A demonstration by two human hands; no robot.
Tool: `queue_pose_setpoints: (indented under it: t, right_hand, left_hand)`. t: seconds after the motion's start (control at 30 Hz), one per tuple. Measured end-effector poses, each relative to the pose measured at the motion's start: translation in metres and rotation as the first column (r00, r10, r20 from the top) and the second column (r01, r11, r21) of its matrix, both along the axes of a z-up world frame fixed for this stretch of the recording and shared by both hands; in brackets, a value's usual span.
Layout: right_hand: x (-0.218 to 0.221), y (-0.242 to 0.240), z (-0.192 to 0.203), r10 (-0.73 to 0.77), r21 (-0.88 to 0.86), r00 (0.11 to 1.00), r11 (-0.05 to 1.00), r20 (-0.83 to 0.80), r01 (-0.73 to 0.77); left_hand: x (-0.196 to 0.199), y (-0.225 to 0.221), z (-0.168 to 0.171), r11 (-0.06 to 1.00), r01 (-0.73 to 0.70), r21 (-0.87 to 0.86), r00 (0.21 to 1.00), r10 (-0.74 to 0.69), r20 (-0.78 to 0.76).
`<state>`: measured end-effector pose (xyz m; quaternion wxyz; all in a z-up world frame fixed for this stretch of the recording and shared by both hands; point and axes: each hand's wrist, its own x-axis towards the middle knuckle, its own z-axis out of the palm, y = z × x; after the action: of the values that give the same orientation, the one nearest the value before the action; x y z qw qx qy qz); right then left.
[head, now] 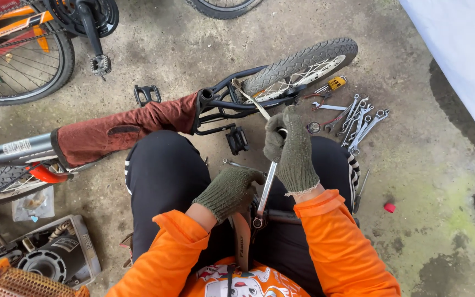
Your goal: Adjusting the height and angle of a bicycle seat using a wrench
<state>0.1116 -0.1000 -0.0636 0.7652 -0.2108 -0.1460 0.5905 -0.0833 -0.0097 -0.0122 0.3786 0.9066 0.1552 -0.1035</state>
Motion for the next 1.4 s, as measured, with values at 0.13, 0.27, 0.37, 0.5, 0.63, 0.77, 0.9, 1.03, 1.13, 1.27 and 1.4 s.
queue_pose_setpoints:
  t: [0.13, 0.27, 0.37, 0.5, 0.63, 0.77, 0.9, 1.03, 1.13, 1.27, 1.4]
  right_hand:
    - [-0.02, 0.005, 0.032, -0.263, -0.264, 0.964, 0.928, 0.039, 0.264]
    - [-0.003, 0.01, 0.016, -0.041, -0.233, 0.999, 0.971, 0.035, 0.048]
    - [-0.01, 0.013, 0.022, -0.048, -0.264, 0.993, 0.962, 0.111, 0.076]
    - [-0.009, 0.012, 0.018, -0.138, -0.326, 0.976, 0.927, 0.169, 0.187]
    - [-0.019, 0.006, 0.058, -0.111, -0.42, 0.951, 0.878, 0.288, 0.229]
    - [-0.035, -0.005, 0.1, -0.067, -0.39, 0.702, 0.792, 0.709, 0.47]
    - [-0.038, -0.021, 0.116, -0.08, -0.399, 0.653, 0.733, 0.753, 0.551]
    - [-0.051, -0.077, 0.125, 0.242, -0.134, -0.07, 0.732, 0.968, 0.668]
    - [-0.067, -0.134, 0.103, 0.051, 0.011, -0.066, 0.705, 0.996, 0.709]
    - [-0.104, -0.154, 0.078, -0.401, 0.051, 0.256, 0.615, 0.88, 0.787]
    - [-0.106, -0.13, 0.074, -0.706, -0.11, 0.476, 0.498, 0.525, 0.86]
  left_hand:
    - [0.002, -0.002, 0.013, 0.998, -0.06, -0.021, 0.997, 0.059, -0.058]
    - [0.001, -0.002, 0.024, 0.986, -0.143, -0.082, 0.987, 0.135, -0.092]
    - [-0.011, -0.008, 0.0, 0.979, -0.201, 0.018, 0.977, 0.2, 0.074]
    - [-0.01, -0.022, -0.038, 0.938, -0.308, 0.159, 0.948, 0.288, 0.133]
    - [0.005, -0.022, -0.115, 0.674, -0.302, 0.675, 0.942, 0.102, 0.32]
    - [0.007, -0.027, -0.003, 0.936, -0.337, 0.104, 0.901, 0.289, 0.324]
    - [0.018, -0.021, 0.003, 0.959, -0.213, 0.187, 0.945, 0.153, 0.29]
    - [0.017, -0.013, -0.038, 0.881, -0.15, 0.448, 0.852, -0.115, 0.511]
    - [0.015, -0.008, -0.036, 0.906, -0.185, 0.38, 0.894, -0.004, 0.448]
    - [0.017, -0.009, -0.021, 0.971, -0.162, 0.177, 0.969, 0.123, 0.212]
    - [0.014, -0.004, -0.037, 0.982, -0.164, 0.097, 0.961, 0.137, 0.242]
